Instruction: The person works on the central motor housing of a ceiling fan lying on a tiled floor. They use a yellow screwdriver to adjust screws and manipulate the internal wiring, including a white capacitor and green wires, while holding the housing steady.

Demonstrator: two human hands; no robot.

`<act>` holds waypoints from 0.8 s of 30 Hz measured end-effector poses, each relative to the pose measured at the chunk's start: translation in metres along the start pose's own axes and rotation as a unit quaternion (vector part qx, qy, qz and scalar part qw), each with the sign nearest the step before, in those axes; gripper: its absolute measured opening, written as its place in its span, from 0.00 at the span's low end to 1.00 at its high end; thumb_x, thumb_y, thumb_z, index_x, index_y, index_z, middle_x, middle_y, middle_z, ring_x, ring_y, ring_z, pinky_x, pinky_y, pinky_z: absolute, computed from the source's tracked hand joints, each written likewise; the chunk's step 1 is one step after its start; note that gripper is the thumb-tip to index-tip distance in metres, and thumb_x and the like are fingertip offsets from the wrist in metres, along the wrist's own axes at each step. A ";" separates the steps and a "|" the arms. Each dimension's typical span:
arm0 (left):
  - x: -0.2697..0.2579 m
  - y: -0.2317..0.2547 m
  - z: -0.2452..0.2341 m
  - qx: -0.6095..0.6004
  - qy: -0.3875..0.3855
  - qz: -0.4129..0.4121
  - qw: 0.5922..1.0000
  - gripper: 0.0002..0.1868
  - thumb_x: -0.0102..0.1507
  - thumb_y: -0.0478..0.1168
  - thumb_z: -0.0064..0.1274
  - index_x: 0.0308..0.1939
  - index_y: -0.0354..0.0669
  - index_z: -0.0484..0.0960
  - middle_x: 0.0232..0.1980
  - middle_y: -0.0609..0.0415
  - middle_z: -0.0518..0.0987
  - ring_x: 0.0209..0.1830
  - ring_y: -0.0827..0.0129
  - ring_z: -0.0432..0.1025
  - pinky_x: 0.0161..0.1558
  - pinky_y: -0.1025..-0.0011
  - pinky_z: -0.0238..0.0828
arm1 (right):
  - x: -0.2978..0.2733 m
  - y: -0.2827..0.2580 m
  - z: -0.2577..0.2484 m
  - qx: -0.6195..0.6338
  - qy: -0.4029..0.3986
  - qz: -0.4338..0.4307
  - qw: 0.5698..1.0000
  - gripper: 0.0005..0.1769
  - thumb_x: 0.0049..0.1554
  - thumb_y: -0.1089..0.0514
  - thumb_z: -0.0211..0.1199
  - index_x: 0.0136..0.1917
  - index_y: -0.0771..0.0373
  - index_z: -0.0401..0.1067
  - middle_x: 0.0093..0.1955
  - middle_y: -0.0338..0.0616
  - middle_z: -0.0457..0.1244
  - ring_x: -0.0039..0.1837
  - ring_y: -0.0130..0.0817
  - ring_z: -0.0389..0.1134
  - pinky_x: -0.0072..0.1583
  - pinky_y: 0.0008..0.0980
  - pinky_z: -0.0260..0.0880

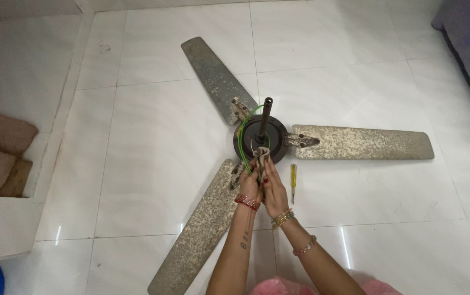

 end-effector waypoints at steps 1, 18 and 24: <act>-0.001 -0.005 -0.004 0.023 -0.016 0.002 1.000 0.15 0.69 0.27 0.42 0.58 0.34 0.78 0.52 0.51 0.81 0.47 0.70 0.76 0.52 0.69 0.78 | 0.006 0.017 0.002 0.047 -0.017 0.114 0.992 0.28 0.72 0.52 0.34 0.82 0.58 0.54 0.78 0.59 0.54 0.73 0.52 0.60 0.69 0.41 0.65; -0.012 -0.018 -0.004 0.041 -0.030 0.009 0.999 0.12 0.72 0.36 0.48 0.57 0.35 0.72 0.52 0.50 0.77 0.48 0.68 0.74 0.50 0.68 0.77 | 0.008 0.021 0.003 0.151 -0.009 0.363 0.919 0.29 0.70 0.55 0.37 0.83 0.48 0.57 0.54 0.58 0.69 0.42 0.39 0.63 0.45 0.39 0.68; -0.026 -0.012 0.021 0.046 -0.053 0.033 0.997 0.15 0.69 0.41 0.45 0.58 0.40 0.76 0.51 0.53 0.80 0.44 0.71 0.74 0.44 0.71 0.76 | 0.020 0.034 0.002 0.429 0.132 0.378 0.810 0.24 0.70 0.58 0.38 0.74 0.67 0.63 0.55 0.47 0.67 0.43 0.25 0.70 0.42 0.24 0.76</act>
Point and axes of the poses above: each hand's wrist, its own x-axis towards the middle knuckle, its own z-axis out of the palm, y = z × x, the point moved 3 cm from there along x, towards the middle knuckle
